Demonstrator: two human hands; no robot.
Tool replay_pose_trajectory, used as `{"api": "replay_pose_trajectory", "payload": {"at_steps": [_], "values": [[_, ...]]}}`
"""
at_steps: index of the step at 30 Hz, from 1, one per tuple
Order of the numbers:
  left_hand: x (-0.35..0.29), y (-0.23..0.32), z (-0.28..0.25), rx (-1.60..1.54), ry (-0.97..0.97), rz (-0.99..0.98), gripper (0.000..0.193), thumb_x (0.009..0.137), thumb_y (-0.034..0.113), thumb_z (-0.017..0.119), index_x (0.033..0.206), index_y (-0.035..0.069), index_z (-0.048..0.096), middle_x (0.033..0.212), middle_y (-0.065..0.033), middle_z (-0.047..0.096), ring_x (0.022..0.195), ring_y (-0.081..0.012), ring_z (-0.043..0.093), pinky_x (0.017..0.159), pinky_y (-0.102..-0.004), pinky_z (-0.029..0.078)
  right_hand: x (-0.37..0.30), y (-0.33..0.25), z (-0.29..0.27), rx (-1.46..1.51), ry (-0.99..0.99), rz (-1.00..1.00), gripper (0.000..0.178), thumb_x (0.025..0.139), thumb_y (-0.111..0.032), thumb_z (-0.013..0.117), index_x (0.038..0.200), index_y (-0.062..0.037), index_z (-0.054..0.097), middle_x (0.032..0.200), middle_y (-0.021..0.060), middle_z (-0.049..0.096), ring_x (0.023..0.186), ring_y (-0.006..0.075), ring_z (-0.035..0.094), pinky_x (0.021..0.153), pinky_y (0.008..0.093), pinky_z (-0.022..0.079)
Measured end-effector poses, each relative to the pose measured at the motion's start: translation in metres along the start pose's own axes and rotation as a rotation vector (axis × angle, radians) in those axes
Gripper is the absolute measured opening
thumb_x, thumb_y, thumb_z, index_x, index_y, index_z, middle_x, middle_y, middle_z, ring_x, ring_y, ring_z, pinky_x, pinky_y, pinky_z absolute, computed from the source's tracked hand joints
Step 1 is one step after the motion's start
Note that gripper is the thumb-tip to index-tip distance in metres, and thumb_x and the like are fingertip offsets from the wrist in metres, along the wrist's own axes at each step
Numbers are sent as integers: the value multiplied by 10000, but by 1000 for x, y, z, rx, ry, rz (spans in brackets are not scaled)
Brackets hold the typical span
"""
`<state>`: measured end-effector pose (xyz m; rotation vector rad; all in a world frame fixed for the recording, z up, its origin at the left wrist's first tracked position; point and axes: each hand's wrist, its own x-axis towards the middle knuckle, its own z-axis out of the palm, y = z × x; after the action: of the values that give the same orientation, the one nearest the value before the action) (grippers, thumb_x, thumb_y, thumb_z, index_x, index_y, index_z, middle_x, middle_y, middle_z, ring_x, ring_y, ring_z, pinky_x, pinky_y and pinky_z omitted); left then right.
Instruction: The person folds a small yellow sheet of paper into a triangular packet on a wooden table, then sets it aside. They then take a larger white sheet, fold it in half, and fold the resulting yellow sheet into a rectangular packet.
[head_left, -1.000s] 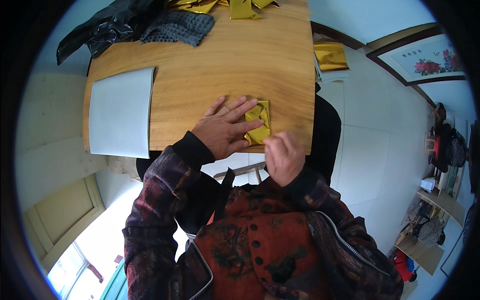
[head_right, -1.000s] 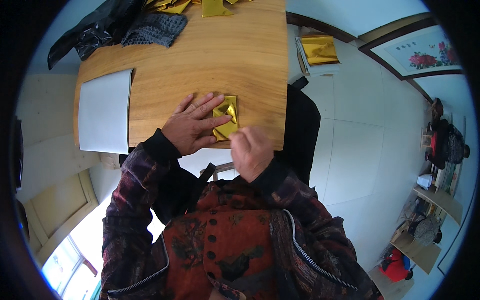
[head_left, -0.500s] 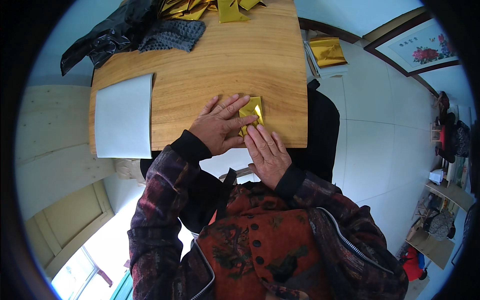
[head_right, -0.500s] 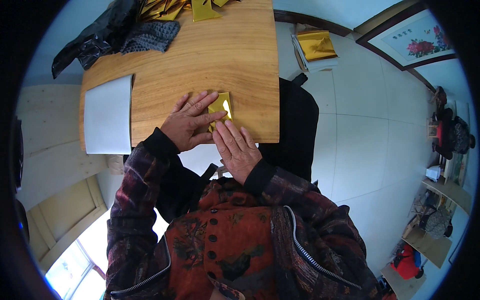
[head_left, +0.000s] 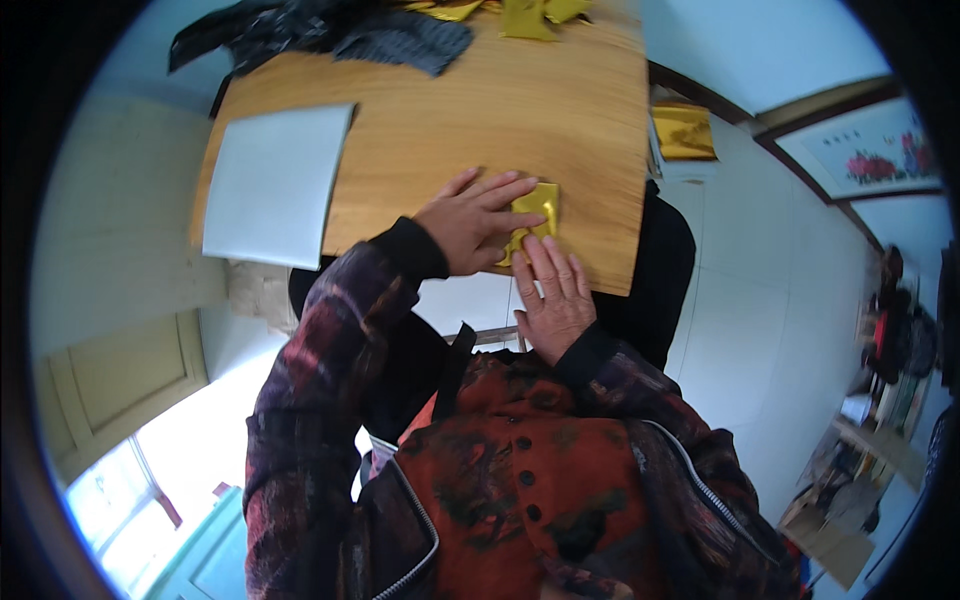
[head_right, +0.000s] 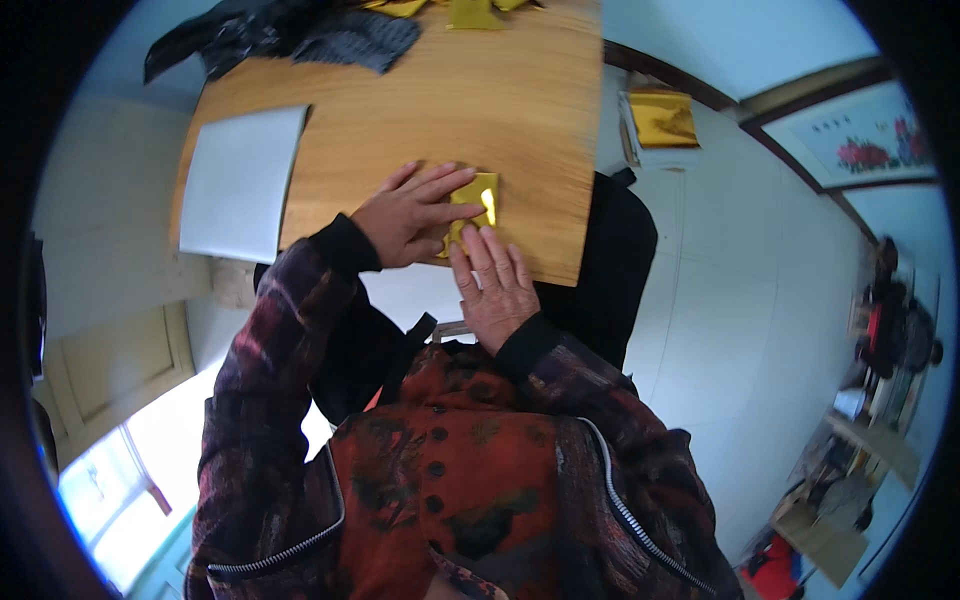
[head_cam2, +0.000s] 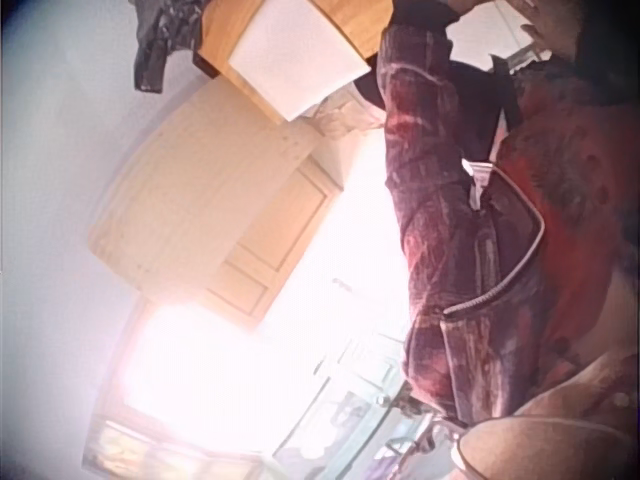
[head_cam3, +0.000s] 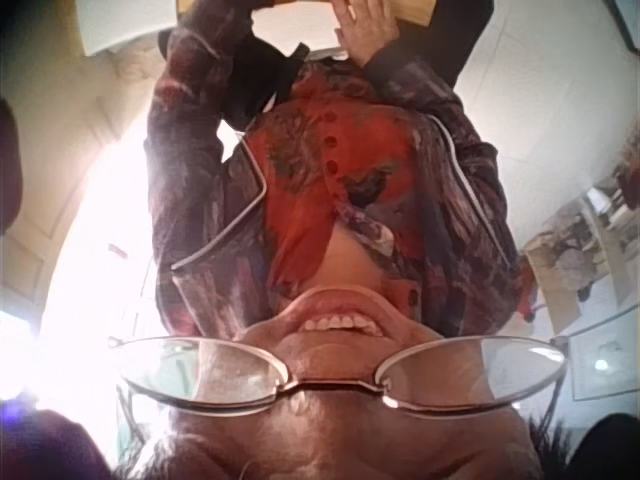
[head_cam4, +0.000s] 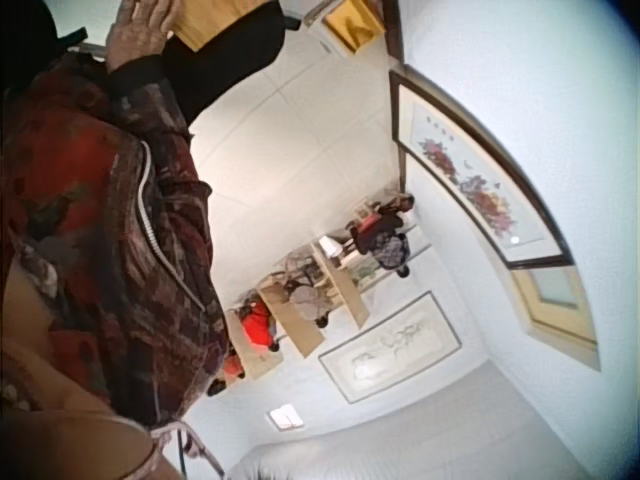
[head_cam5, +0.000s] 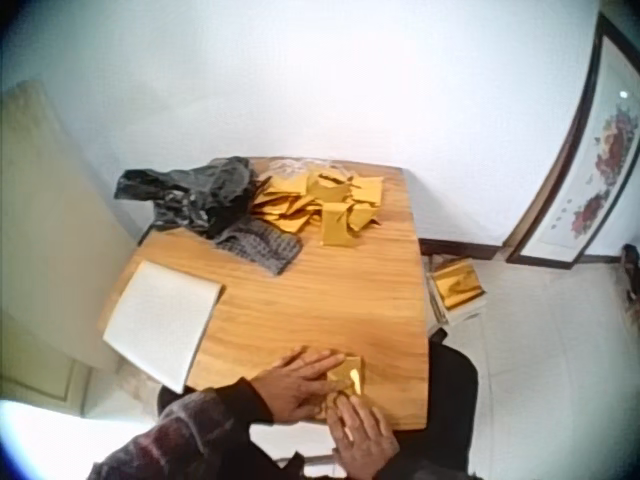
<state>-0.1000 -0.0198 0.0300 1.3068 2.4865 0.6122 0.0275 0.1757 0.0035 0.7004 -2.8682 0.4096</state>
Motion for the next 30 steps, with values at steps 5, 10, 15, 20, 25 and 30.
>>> {"api": "replay_pose_trajectory", "payload": {"at_steps": [5,10,15,20,25,30], "values": [[3,-10,3,-122,-23,-26,550,873,101,590,1389,280,528,1587,-12,284,1481,-236,209,1186,-522,103,1,0,-6,41,-81,-16,883,702,-187,769,1470,-124,339,1536,155,291,1422,326,282,1119,511,269],[5,-14,5,-167,-20,-22,567,874,49,573,1391,276,527,1590,14,279,1481,-217,206,1195,-505,89,4,-1,-6,40,-57,-15,871,681,-150,779,1454,-182,379,1511,146,316,1405,337,299,1108,512,278],[6,-9,3,-145,-45,-39,540,874,138,618,1391,267,528,1590,18,276,1478,-210,214,1196,-504,97,5,-3,-8,8,-54,-22,826,672,-125,772,1419,-231,434,1478,149,346,1379,352,319,1088,508,296],[4,-7,3,-141,-33,-35,512,884,263,642,1385,252,534,1588,13,278,1475,-201,219,1193,-505,103,7,-4,-8,-6,-53,-25,799,685,-115,751,1407,-272,447,1467,163,348,1366,365,322,1084,511,293],[3,-7,9,-139,55,-22,441,892,241,611,1332,223,583,1558,-22,338,1462,-213,256,1180,-513,152,5,-4,-5,-21,-58,-31,798,690,-142,752,1412,-286,442,1485,171,318,1370,378,311,1076,539,290],[3,-6,11,-109,126,8,430,873,194,603,1303,205,601,1533,-35,382,1441,-224,307,1171,-519,180,6,-6,-10,-12,-66,-21,830,701,-177,758,1445,-293,409,1511,183,284,1402,380,275,1082,551,287]]}}
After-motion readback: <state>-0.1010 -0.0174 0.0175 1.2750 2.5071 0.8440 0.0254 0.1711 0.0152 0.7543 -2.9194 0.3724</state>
